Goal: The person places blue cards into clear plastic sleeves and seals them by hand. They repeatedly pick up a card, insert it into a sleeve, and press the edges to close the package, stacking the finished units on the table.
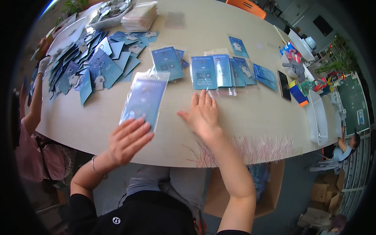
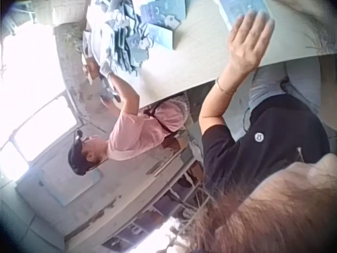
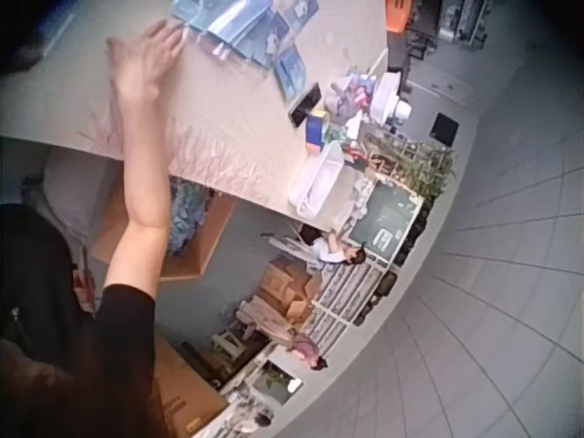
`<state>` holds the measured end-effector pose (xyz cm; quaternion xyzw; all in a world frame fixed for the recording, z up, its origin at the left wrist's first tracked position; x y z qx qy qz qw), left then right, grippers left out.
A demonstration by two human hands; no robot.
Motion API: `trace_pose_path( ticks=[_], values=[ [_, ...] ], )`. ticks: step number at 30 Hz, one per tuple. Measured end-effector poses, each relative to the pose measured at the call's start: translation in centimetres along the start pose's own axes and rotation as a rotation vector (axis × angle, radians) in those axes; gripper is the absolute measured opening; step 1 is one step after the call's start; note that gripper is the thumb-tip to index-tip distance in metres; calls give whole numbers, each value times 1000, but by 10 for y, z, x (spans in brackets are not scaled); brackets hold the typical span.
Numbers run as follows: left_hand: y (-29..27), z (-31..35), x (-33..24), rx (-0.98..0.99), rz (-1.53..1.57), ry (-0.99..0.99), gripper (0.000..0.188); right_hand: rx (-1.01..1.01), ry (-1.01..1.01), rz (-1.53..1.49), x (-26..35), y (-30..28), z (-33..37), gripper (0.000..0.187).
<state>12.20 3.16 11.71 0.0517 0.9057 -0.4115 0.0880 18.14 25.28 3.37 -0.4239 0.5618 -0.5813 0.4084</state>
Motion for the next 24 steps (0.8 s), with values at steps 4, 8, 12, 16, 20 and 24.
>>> trace_pose_path(
  ticks=[4, 8, 12, 16, 20, 24],
  values=[
    [71, -67, 82, 59, -75, -55, 46, 51, -46, 43, 75, -4, 13, 88],
    [135, -80, 122, 350, -211, -229, 60, -83, -92, -27, 123, -3, 44, 86],
    [119, -52, 39, 460, 125, -1, 56, -147, -121, -123, 142, -9, 76, 80],
    [107, 3, 9, 671, 139, 44, 54, -252, -213, -388, 155, -18, 110, 49],
    [84, 22, 8, 690, 90, 4, 55, -411, -57, -527, 104, -22, 132, 31],
    [84, 23, 7, 687, 93, -5, 54, -453, -17, -428, 85, -25, 113, 24]
  ],
)
Point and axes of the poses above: each hand's wrist, its own z-axis away from the middle knuckle, its own y-axis out of the palm, x = y × z, the point moved 8 cm from there along -z, towards the middle knuckle, and after that the axes turned 14 degrees about -y, right-handed, at the moved point
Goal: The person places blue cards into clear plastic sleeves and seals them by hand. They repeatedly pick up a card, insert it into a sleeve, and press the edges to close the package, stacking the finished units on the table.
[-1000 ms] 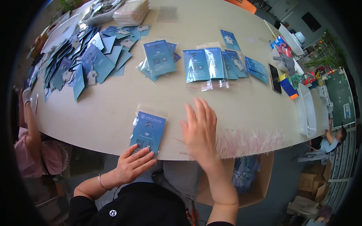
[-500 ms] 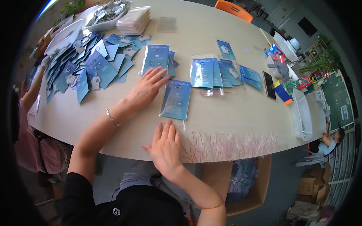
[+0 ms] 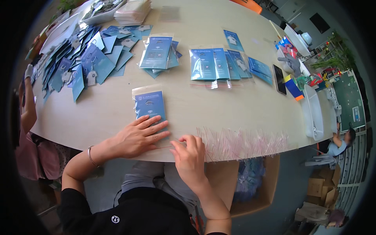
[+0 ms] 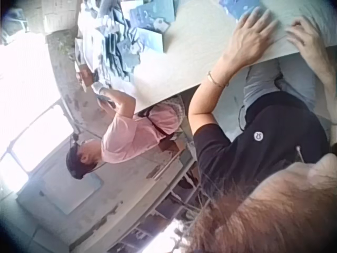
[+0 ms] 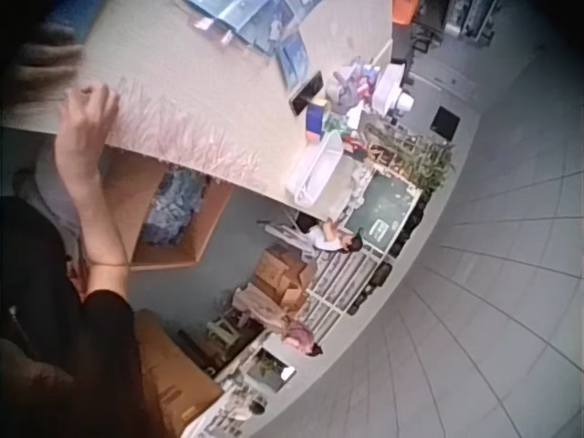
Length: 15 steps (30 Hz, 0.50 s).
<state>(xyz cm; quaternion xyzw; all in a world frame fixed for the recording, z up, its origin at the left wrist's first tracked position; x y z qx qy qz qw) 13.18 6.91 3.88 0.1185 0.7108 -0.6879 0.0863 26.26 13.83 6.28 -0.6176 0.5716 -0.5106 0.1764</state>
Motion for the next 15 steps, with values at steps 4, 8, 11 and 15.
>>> trace_pose_path(
  ticks=[4, 8, 11, 15],
  values=[
    [0, -2, 0, 24, 5, -29, 55, 74, -115, 51, 2, 10, -9, 13],
    [-1, -5, -2, 44, -11, -48, 57, 220, -263, 10, 25, 20, 10, 15],
    [-1, -9, -5, 70, -34, -47, 60, 298, -249, -489, 49, -4, 34, 17],
    [-1, 1, 2, 97, -60, -112, 64, -253, 279, -311, -78, -120, 62, 11]
  ],
)
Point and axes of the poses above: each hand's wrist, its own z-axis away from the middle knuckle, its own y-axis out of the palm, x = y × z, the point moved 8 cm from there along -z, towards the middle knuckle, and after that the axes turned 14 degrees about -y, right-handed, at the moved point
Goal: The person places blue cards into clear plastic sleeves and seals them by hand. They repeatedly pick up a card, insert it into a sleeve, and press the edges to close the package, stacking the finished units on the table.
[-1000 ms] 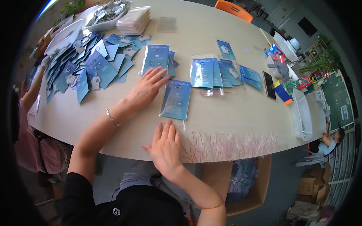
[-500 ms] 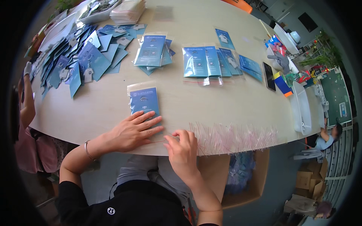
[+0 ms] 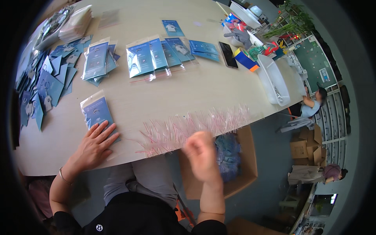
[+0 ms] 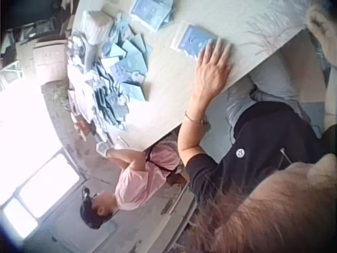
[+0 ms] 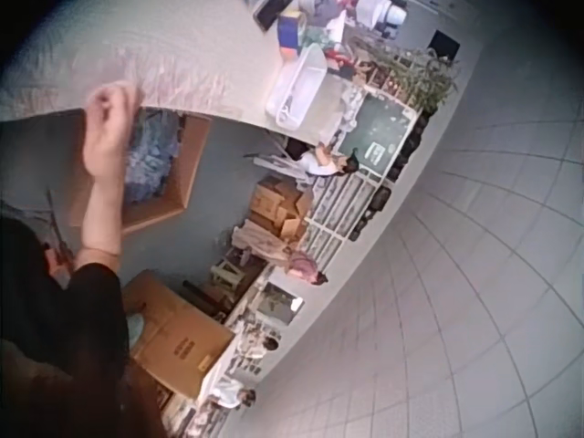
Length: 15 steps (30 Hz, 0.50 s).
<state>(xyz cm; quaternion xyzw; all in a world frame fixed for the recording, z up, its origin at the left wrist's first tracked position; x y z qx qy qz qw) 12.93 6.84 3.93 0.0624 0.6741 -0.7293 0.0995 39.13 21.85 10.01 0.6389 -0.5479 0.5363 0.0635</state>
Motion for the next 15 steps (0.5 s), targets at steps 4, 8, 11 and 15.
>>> trace_pose_path(
  ticks=[4, 8, 11, 15],
  values=[
    [-2, -8, -9, 18, 5, 34, 64, -492, 326, 617, -128, -193, 43, 21],
    [2, -9, -7, 48, 69, 23, 68, -317, 652, 982, -205, -237, 66, 23],
    [-1, -7, -6, 49, -11, 15, 63, -234, 819, 1102, -224, -229, 61, 22],
    [-4, -2, -10, 64, -8, 46, 59, -408, 750, 1207, -187, -216, 51, 22]
  ],
)
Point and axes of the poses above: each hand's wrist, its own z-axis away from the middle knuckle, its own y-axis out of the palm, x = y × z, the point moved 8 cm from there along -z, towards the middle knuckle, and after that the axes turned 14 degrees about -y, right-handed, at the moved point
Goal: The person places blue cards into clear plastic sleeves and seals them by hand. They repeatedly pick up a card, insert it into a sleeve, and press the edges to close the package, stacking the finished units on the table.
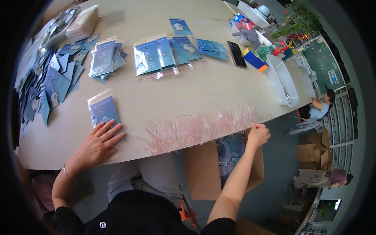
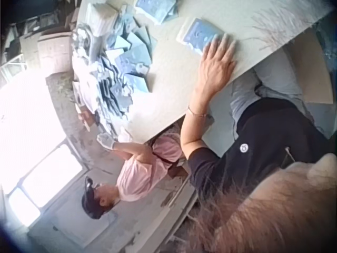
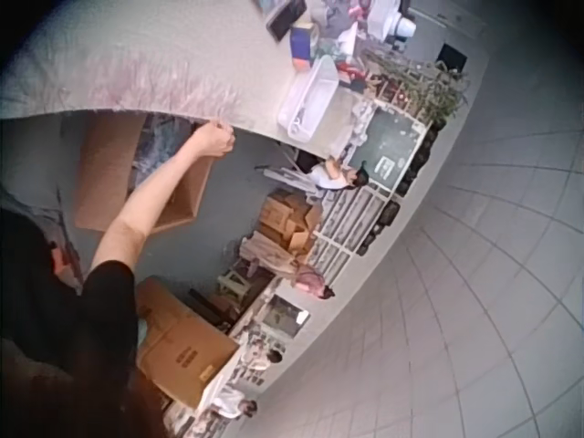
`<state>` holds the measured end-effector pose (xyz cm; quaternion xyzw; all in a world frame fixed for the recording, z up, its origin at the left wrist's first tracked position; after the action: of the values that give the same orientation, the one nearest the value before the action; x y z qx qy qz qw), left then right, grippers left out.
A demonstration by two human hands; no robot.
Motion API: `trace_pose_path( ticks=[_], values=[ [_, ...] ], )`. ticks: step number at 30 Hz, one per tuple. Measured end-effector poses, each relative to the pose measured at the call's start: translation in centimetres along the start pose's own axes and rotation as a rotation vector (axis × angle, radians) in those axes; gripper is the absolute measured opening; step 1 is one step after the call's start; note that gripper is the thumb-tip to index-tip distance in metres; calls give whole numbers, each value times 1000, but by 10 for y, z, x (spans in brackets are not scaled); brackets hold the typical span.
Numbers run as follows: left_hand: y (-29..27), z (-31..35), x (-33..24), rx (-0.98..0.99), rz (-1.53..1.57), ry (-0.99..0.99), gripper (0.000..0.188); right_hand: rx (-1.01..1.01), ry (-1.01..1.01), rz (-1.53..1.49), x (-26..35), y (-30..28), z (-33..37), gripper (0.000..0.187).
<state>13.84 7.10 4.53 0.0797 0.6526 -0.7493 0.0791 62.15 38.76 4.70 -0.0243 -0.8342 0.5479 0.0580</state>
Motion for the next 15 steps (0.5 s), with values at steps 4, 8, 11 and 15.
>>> trace_pose_path(
  ticks=[4, 8, 11, 15],
  values=[
    [2, 11, -3, 19, 51, 66, 59, -503, -475, -88, 78, -72, 53, 13],
    [9, 28, -4, 43, 113, 76, 63, 102, -1078, -999, 248, -123, 182, 37],
    [10, 27, -7, 51, 198, 106, 64, 262, -1535, -960, 307, -123, 273, 32],
    [5, 29, -6, 58, 338, 126, 64, 244, -1540, -1052, 319, -107, 292, 25]
  ],
)
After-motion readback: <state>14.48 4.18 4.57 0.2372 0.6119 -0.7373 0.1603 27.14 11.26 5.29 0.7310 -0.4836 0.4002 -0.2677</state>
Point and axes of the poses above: each hand's wrist, its own z-axis away from the middle knuckle, its own y-axis out of the palm, x = y × z, the point moved 8 cm from there along -z, towards the middle knuckle, and after that the axes turned 14 degrees about -y, right-handed, at the moved point
